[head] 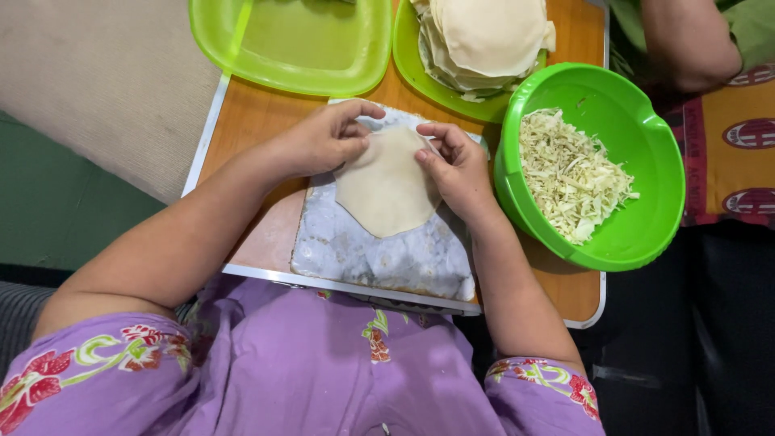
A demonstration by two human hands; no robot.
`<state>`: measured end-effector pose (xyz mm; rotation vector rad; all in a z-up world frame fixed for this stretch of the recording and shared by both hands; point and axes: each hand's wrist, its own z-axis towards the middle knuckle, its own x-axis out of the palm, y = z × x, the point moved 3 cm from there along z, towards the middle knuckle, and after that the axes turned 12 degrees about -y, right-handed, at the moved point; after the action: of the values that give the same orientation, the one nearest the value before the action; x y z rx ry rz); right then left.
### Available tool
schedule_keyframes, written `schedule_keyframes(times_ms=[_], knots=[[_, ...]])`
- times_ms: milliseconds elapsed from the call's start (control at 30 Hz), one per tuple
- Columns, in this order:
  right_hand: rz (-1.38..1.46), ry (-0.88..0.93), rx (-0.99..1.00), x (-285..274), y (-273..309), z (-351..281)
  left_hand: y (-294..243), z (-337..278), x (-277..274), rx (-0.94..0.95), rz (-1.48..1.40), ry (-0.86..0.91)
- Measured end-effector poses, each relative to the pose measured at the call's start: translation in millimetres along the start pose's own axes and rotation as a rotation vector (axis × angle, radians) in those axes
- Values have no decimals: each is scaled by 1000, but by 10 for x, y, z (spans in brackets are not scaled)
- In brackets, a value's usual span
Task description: Wrapping shredded cabbage in dough wrappers to prepare spring rolls.
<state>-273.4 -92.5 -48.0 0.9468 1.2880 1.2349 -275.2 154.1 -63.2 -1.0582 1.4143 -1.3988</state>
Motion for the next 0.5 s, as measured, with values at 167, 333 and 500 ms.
schedule_keyframes(times_ms=[167, 333, 500], knots=[[18, -43, 23, 18, 75, -19, -70, -28, 41, 69, -32, -24], [36, -23, 15, 17, 47, -12, -65, -27, 93, 149, 131, -101], [53, 14, -28, 19, 145, -68, -77, -13, 74, 177, -35, -24]])
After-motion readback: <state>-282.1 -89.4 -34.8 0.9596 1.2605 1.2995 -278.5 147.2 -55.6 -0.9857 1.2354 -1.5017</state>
